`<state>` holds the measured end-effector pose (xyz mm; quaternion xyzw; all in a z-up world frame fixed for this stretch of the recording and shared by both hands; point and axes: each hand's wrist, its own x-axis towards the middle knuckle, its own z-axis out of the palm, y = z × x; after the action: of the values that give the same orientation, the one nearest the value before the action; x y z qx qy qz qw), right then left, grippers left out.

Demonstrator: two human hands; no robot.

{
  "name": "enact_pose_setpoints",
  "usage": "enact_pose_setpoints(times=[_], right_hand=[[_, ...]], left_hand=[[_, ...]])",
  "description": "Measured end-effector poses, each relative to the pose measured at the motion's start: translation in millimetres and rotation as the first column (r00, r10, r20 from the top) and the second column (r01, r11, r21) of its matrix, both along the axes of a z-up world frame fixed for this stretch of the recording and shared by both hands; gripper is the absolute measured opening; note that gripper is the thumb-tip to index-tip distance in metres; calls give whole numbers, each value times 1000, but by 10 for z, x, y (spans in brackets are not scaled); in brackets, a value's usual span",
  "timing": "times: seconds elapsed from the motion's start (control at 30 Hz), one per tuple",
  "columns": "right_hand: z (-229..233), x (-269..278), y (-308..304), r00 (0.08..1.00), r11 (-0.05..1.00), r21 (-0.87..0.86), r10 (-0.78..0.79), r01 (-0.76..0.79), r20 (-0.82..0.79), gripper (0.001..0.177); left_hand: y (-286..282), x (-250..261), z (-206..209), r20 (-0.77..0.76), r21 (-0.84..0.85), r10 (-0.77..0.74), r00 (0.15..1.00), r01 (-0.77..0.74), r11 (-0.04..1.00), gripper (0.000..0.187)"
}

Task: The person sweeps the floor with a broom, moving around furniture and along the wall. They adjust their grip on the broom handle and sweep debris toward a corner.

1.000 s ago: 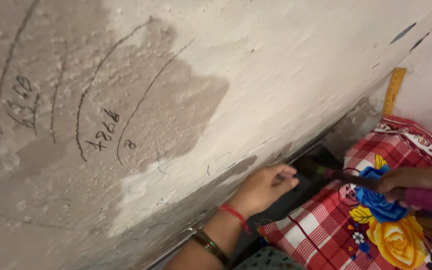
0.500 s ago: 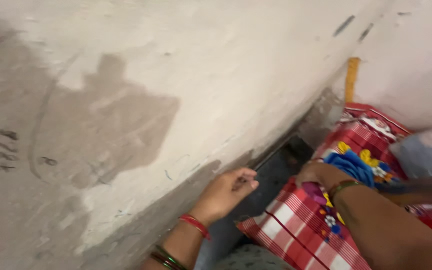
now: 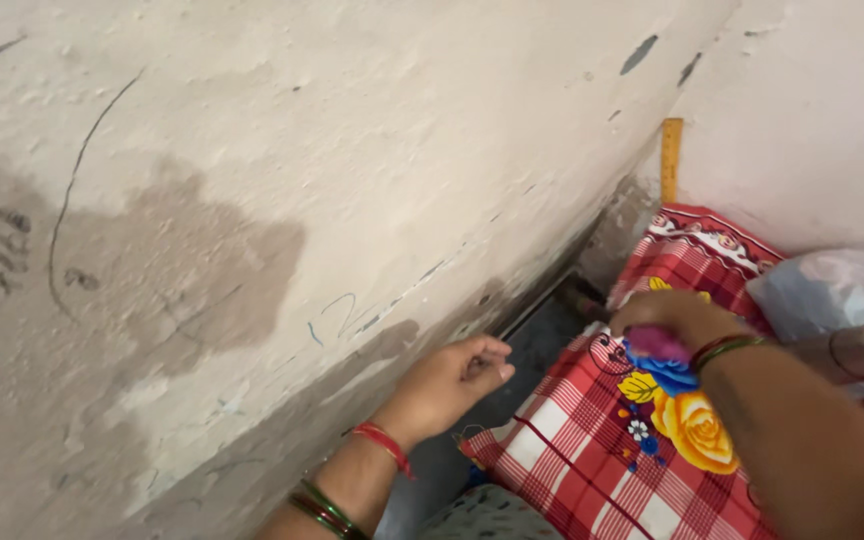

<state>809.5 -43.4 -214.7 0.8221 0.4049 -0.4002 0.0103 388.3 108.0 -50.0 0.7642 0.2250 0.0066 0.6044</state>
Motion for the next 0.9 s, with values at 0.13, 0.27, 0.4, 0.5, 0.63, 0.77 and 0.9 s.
enact_pose_setpoints(times=[0.13, 0.27, 0.4, 0.5, 0.63, 0.77, 0.9], right_hand=[[-688, -209, 133, 932, 960, -165, -264, 228, -250, 36], [-712, -426, 167, 897, 921, -226, -369, 318, -241, 32], [-423, -996, 326, 978, 962, -274, -44, -13, -202, 37], [-160, -1579, 506, 995, 939, -345, -16, -18, -95, 43], [154, -2335, 694, 994, 927, -359, 101, -112, -51, 43], [227, -3117, 686, 989, 935, -354, -57, 6, -135, 41], [190, -3954, 601, 984, 927, -368, -125, 69, -129, 46]], left_hand=[[7, -229, -80, -68, 1, 11, 998, -11, 1000, 40], [50, -429, -175, -55, -114, 51, 997, -57, 992, 42], [67, -549, -215, -69, -64, 19, 997, -23, 998, 43], [81, -654, -227, -8, -62, 0, 1000, -1, 998, 43], [119, -887, -235, 65, -62, -21, 998, 25, 998, 43], [127, -1261, -261, 174, -142, -54, 983, 79, 987, 43], [145, -1864, -175, 163, -53, -130, 978, 140, 989, 40]])
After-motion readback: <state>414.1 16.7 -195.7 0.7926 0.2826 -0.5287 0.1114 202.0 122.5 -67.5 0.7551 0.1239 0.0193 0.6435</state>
